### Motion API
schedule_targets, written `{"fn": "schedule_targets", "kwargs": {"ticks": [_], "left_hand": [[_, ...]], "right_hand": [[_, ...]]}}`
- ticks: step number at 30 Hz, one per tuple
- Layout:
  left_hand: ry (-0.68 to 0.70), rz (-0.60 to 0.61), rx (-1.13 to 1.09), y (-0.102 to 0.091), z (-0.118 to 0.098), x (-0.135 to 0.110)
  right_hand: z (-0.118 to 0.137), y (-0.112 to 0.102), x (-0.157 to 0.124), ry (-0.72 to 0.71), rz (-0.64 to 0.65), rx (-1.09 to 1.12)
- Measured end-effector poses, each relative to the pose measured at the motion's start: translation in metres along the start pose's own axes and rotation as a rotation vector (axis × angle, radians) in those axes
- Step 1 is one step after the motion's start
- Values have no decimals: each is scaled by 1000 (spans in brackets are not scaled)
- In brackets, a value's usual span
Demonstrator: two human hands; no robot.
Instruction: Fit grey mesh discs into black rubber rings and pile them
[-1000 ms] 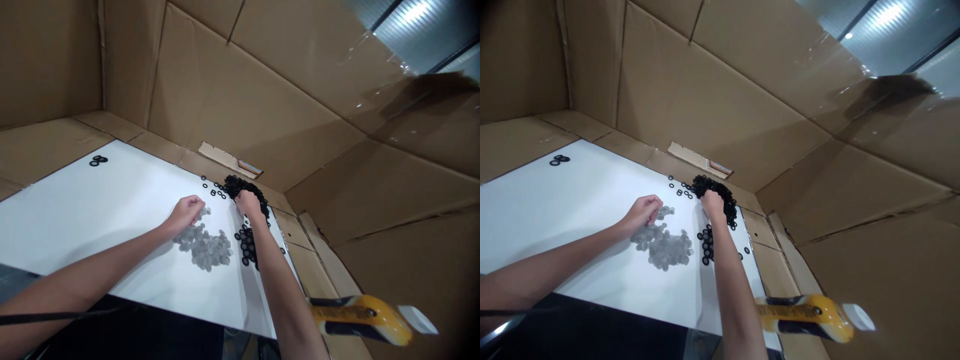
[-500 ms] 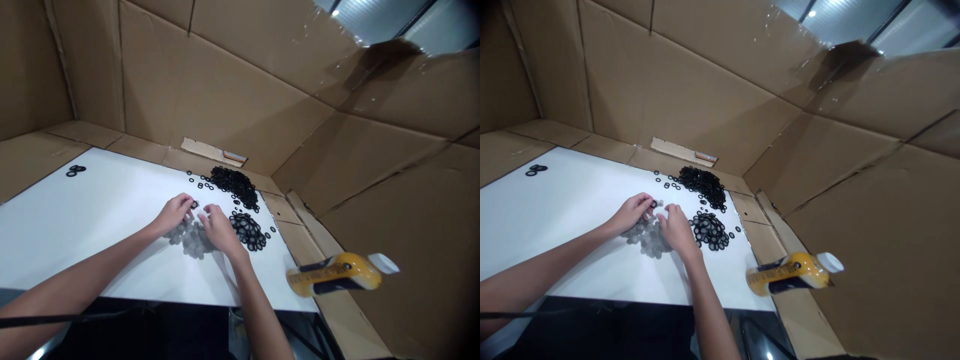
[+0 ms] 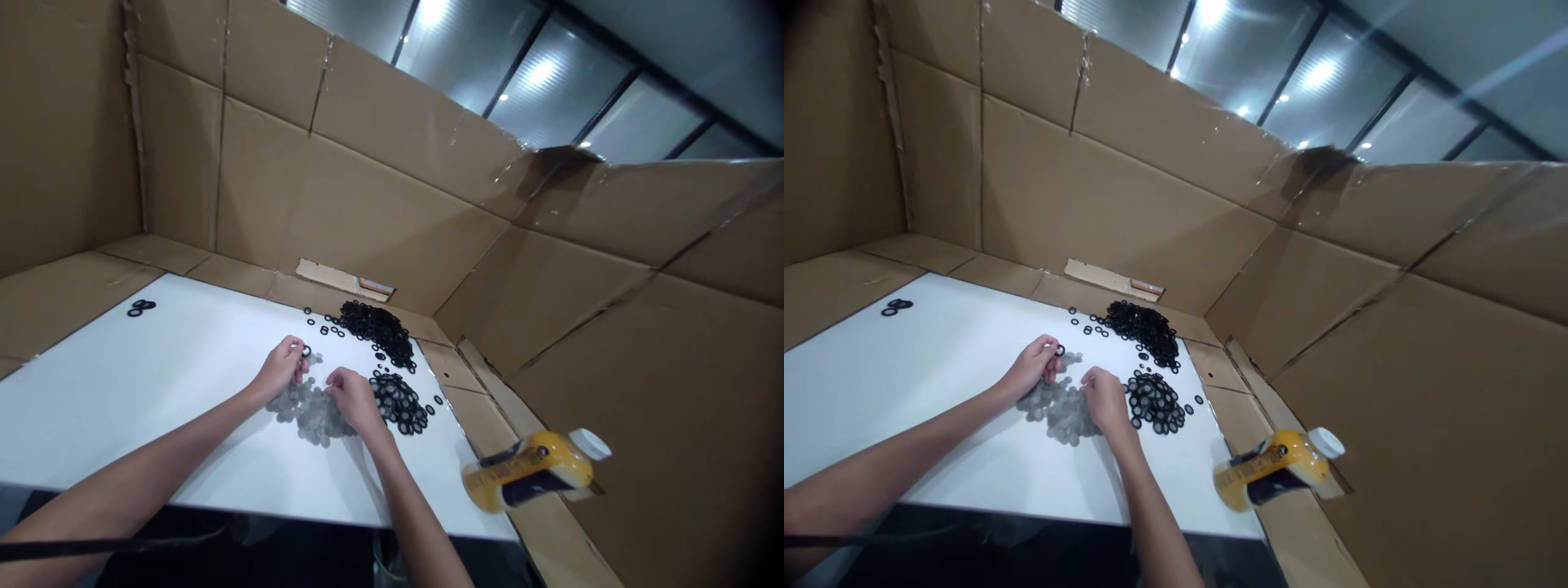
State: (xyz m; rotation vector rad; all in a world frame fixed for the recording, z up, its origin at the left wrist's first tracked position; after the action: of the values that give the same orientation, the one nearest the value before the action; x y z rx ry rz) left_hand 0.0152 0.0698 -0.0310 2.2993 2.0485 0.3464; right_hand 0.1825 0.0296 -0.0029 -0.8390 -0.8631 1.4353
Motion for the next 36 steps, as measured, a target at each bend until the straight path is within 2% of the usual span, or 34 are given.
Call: {"fn": "schedule_targets", "kwargs": {"ticks": [10,19,27,32,36], "left_hand": [[-6,-30,-28,-4,1,3],[-23,-45,-19,-5,-2,3],[-41,-18,-19,0,-3,0],[-40,-11,10,1,-5,-2],[-32,-6,54,1,-6,-3]], "right_hand": [[9,-4,23,9,111,88],[24,-8,22,-54,178,22],[29,-4,18,-78,165,11],[27,1,21,-84,172,97],[16,6,29,-69,181,276]]}}
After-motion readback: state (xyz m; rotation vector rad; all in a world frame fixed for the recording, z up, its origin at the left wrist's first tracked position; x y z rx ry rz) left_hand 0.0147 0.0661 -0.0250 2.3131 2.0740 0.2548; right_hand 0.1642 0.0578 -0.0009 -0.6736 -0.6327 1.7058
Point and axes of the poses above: each hand's wrist, its own x-axis towards the middle knuckle, its own y-axis out of the palm, z = x × y, the point moved 5 cm from there along x, towards the middle knuckle, and after that the axes turned 3 degrees about y, right-handed, at the moved point
